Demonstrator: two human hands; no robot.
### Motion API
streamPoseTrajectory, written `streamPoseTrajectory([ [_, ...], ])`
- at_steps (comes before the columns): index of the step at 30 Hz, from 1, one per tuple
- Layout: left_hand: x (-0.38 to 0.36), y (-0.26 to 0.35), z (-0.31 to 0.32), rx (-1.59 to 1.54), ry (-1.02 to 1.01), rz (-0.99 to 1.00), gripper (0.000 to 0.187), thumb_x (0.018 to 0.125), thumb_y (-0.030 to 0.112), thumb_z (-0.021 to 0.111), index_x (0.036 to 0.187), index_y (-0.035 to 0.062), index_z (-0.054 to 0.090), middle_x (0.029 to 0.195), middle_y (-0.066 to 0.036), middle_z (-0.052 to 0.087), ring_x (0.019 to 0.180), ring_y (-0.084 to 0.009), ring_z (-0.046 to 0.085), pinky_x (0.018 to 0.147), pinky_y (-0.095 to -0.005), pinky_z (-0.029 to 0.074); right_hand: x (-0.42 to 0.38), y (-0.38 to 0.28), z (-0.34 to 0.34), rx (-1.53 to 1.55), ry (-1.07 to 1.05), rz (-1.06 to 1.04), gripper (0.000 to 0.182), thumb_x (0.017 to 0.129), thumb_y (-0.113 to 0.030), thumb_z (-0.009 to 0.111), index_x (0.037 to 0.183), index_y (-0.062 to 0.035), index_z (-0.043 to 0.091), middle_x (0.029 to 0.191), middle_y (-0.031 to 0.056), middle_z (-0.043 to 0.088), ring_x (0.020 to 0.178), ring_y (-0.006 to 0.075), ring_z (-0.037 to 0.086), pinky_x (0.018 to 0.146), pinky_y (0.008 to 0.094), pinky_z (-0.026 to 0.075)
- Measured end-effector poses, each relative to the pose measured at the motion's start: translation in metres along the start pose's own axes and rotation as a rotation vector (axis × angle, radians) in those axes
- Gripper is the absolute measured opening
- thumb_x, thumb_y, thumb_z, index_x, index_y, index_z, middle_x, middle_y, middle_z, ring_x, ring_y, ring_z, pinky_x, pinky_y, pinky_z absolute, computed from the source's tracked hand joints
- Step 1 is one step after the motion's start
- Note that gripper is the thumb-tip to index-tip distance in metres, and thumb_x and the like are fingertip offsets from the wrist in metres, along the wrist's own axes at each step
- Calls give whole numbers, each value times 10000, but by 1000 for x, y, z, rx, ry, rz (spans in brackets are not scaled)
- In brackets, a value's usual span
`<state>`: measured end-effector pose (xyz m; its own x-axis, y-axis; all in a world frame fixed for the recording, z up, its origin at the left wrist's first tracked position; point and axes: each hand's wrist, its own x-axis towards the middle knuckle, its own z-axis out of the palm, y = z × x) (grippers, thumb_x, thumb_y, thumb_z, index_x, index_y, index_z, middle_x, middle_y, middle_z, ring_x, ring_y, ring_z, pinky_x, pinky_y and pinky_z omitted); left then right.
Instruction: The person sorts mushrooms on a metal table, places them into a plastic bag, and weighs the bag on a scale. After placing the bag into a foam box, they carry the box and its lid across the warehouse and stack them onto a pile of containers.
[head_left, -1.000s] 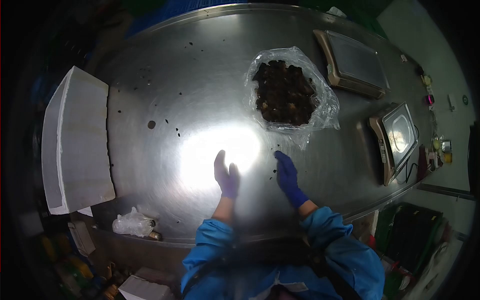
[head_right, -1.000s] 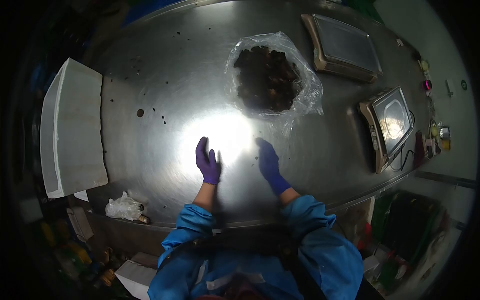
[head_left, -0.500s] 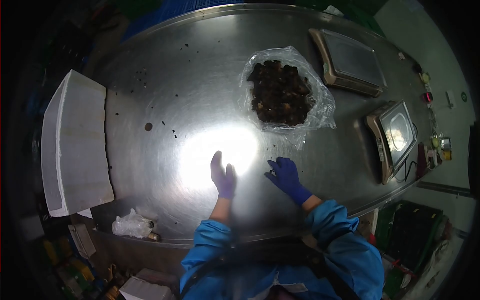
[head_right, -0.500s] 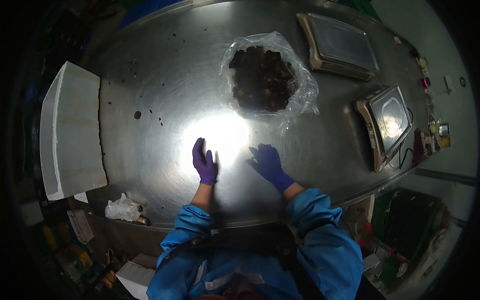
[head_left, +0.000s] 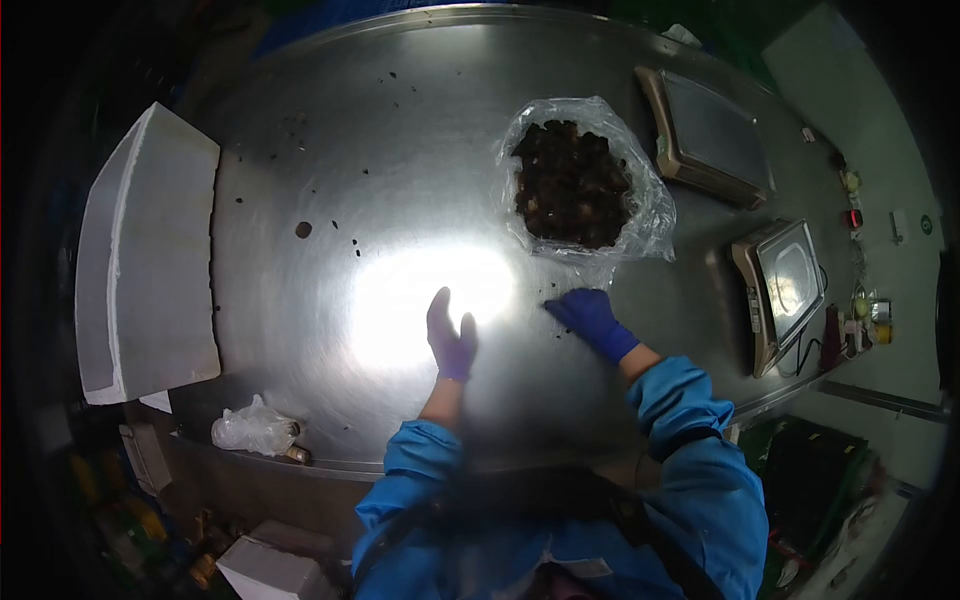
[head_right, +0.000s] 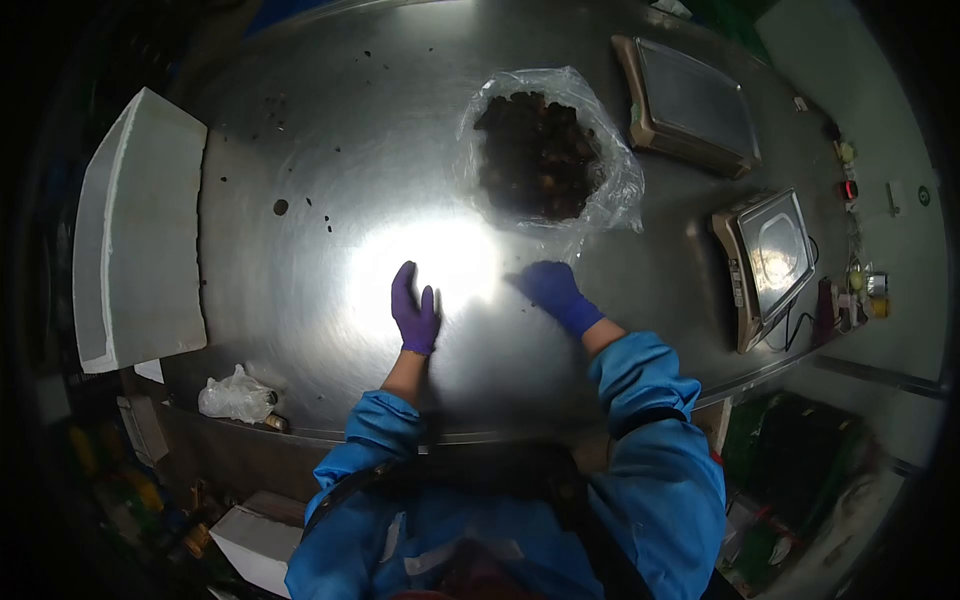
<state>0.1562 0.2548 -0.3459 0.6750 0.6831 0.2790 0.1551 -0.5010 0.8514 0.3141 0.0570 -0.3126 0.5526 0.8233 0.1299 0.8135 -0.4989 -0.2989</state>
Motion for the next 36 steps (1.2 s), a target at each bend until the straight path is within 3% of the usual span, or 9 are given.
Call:
streamPoseTrajectory([
  [4, -2, 2, 0, 18, 7, 14, 451, 756, 109, 572, 1170, -12, 444, 1157, -185, 483, 1076, -321, 464, 926, -385, 372, 76, 7, -96, 117, 582, 28, 364, 780, -290, 618, 527, -66, 482, 509, 110, 454, 464, 248, 472, 461, 349, 370],
  [11, 2, -1, 8, 82, -58, 16, 473, 761, 75, 576, 1196, -25, 419, 1178, -194, 458, 1094, -321, 450, 936, -383, 368, 121, 52, -129, 85, 574, 313, 322, 761, -288, 642, 956, -38, 585, 734, 127, 580, 667, 292, 571, 641, 351, 460],
  [15, 58, 60, 38, 60, -123, 110, 608, 809, 139, 567, 1311, -6, 257, 1326, -187, 286, 1176, -298, 394, 971, -362, 347, 73, 89, -130, 43, 643, 531, 706, 711, -400, 653, 1252, -33, 386, 1218, 202, 455, 1117, 350, 441, 904, 397, 371],
  [18, 115, 64, 88, 176, -15, 171, 661, 811, 204, 577, 1332, 13, 218, 1316, -196, 302, 1182, -301, 388, 970, -357, 345, 37, 129, -65, 262, 567, 865, 871, 662, -401, 703, 1312, 1, 284, 1271, 233, 388, 1202, 336, 360, 982, 388, 302],
  [19, 131, 61, 105, 106, -46, -51, 680, 814, 227, 573, 1342, 25, 195, 1236, -198, 389, 1119, -295, 441, 931, -357, 371, 26, 145, -43, 463, 556, 917, 910, 651, -405, 711, 1323, 10, 259, 1273, 232, 389, 1203, 322, 369, 984, 382, 306],
  [21, 151, 59, 112, -90, -277, -364, 589, 822, 238, 563, 1308, 30, 301, 871, -129, 586, 815, -201, 564, 738, -302, 446, 8, 158, -29, 811, 439, 846, 685, 732, -271, 669, 1264, 34, 363, 1190, 142, 486, 1057, 243, 482, 911, 333, 376],
  [23, 159, 66, 110, -438, -285, -401, 405, 836, 206, 540, 1185, 11, 472, 679, -27, 547, 631, -97, 503, 602, -245, 425, 10, 144, -61, 952, 504, 866, 590, 762, -239, 628, 1237, 31, 404, 1156, 130, 512, 1028, 229, 502, 885, 320, 392],
  [27, 167, 131, 59, -498, -190, -336, 236, 865, 152, 500, 1027, 6, 591, 634, 29, 473, 569, -44, 407, 540, -192, 356, 29, 88, -180, 1446, 608, 679, 359, 836, -149, 506, 1153, 20, 509, 1088, 95, 563, 974, 168, 529, 820, 277, 420],
  [36, 141, 243, -21, -762, -32, -115, 164, 858, 144, 553, 960, 35, 621, 640, 43, 500, 545, -25, 420, 480, -171, 336, 56, 13, -317, 1351, 755, 185, 286, 869, -150, 460, 1104, -21, 563, 991, 53, 591, 848, 112, 544, 742, 232, 430],
])
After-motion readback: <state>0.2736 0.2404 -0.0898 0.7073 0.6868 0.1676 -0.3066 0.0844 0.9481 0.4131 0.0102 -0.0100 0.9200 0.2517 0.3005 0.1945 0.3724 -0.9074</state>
